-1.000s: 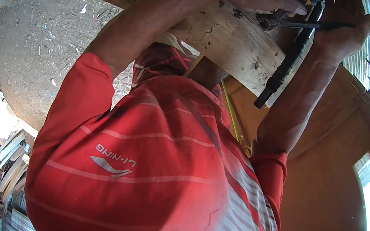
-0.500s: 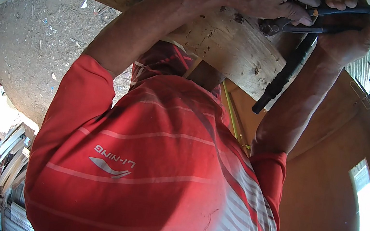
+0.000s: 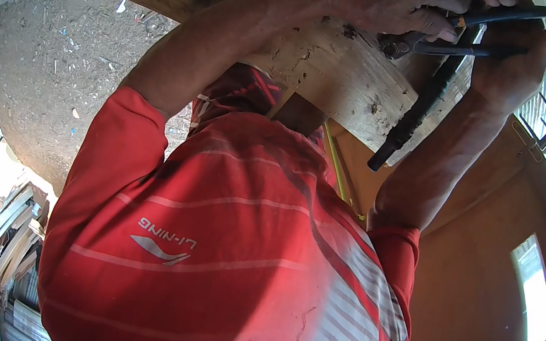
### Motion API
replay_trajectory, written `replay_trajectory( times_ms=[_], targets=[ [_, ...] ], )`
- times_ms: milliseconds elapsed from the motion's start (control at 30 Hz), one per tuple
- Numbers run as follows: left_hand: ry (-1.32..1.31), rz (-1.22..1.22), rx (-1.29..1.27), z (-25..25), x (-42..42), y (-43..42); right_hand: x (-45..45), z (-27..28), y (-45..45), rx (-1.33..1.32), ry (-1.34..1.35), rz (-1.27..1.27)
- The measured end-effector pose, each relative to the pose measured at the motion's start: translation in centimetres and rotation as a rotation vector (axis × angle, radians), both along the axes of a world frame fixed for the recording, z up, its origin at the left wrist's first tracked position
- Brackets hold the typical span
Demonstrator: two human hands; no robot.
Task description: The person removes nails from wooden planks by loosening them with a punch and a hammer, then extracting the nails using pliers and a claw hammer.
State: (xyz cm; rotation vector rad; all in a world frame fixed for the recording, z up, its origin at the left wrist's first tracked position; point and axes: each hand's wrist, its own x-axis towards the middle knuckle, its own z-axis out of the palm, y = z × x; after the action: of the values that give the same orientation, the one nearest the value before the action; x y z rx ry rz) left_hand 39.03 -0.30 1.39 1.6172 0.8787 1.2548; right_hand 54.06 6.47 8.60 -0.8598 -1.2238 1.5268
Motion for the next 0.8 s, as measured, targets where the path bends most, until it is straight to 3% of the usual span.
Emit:
replay_trajectory(
  times_ms=[100, 200, 300, 400, 500, 600, 700, 800],
  targets=[
    [0.177, -0.075, -0.239, 2.1, -0.5, -0.1, 1.3, -0.2, 0.8, -0.045, -0.037, -0.022],
    [0.157, 0.055, 0.024, 0.1, 0.4, -0.2, 1.5, -2.0, 1.2, -0.018, 0.11, -0.025],
    [0.106, 0.065, 0.069, -0.3, 0.5, -0.5, 2.5, -2.3, 2.4, -0.008, 0.148, 0.028],
    [0.223, 0.164, 0.474, -1.3, 1.0, 0.0, 1.9, -1.9, 2.2, 0.003, 0.13, 0.075],
    [-0.009, 0.048, -0.058, 0.1, 0.9, -0.8, 1.1, -1.6, 2.4, -0.022, 0.134, 0.157],
    [-0.079, 0.12, 0.098, -0.9, 1.4, -0.7, 0.9, -1.6, 2.8, 0.012, 0.087, 0.146],
    [-0.1, 0.12, 0.048, -0.3, 1.3, -1.1, 0.9, -2.4, 3.3, 0.068, 0.09, 0.113],
    [0.051, 0.221, 0.157, -1.1, 1.4, -1.0, 0.7, -1.9, 2.8, -0.014, 0.124, 0.146]
  ],
)
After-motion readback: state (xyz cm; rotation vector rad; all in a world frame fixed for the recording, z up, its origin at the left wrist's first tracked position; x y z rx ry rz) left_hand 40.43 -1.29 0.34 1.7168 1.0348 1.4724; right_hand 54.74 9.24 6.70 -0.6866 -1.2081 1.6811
